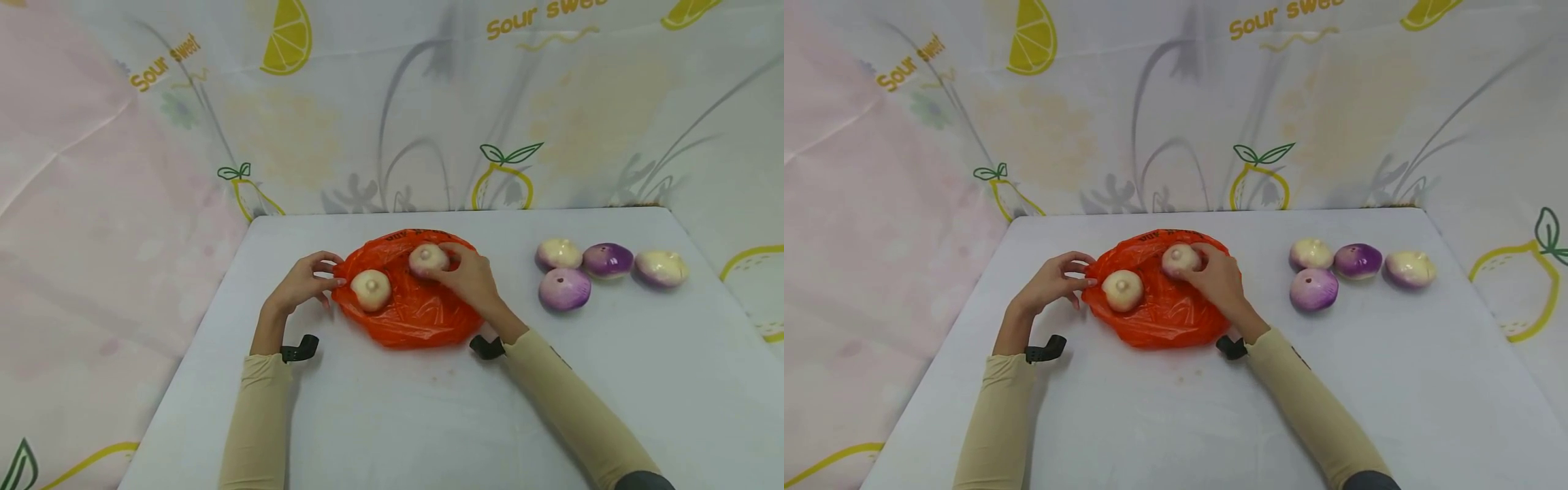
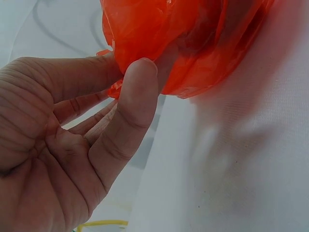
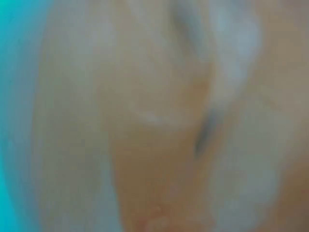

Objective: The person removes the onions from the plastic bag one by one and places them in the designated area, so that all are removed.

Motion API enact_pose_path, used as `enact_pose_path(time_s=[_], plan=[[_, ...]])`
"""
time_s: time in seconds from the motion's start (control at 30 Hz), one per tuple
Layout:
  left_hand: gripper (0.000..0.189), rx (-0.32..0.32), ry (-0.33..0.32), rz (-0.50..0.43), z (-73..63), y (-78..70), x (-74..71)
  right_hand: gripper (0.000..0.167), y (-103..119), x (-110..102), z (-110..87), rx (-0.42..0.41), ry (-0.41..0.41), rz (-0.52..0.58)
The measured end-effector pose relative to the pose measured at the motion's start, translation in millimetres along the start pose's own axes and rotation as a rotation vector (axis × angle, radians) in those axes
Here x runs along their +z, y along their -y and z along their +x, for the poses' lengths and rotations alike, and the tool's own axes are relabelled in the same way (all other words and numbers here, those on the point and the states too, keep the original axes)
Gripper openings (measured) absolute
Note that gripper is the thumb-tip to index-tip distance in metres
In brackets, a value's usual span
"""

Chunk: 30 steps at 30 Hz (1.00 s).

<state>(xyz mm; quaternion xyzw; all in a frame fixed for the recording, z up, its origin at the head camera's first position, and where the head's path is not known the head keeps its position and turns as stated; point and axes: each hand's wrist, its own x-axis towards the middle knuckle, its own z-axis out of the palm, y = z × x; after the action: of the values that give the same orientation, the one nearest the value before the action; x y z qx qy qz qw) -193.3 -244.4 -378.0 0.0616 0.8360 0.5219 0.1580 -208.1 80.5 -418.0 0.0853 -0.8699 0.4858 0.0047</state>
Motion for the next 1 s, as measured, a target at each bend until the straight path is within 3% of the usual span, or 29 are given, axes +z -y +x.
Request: enact_pose_path(time_s=[0.27, 0.53, 0.73, 1.0], plan=[[0.042, 0.002, -0.004, 0.01, -1.1, -0.5, 0.6, 0.062, 3, -20, -8.0, -0.035, 0.04, 0.005], [0.042, -0.003, -0.005, 0.015, -2.3, -1.3, 0.2, 0.064, 2, -42, -16.2, 0.004, 0.097, -0.021], [0.042, -0.006, -0.005, 0.027, -2.5, -4.5, 0.7, 0.064, -5, -57, -22.6, 0.038, 0.095, -0.042], [0.041, -0.003, -0.003, 0.024, -3.0, -4.9, 0.5, 0.068, -15, -80, -32.8, 0.015, 0.088, -0.06]])
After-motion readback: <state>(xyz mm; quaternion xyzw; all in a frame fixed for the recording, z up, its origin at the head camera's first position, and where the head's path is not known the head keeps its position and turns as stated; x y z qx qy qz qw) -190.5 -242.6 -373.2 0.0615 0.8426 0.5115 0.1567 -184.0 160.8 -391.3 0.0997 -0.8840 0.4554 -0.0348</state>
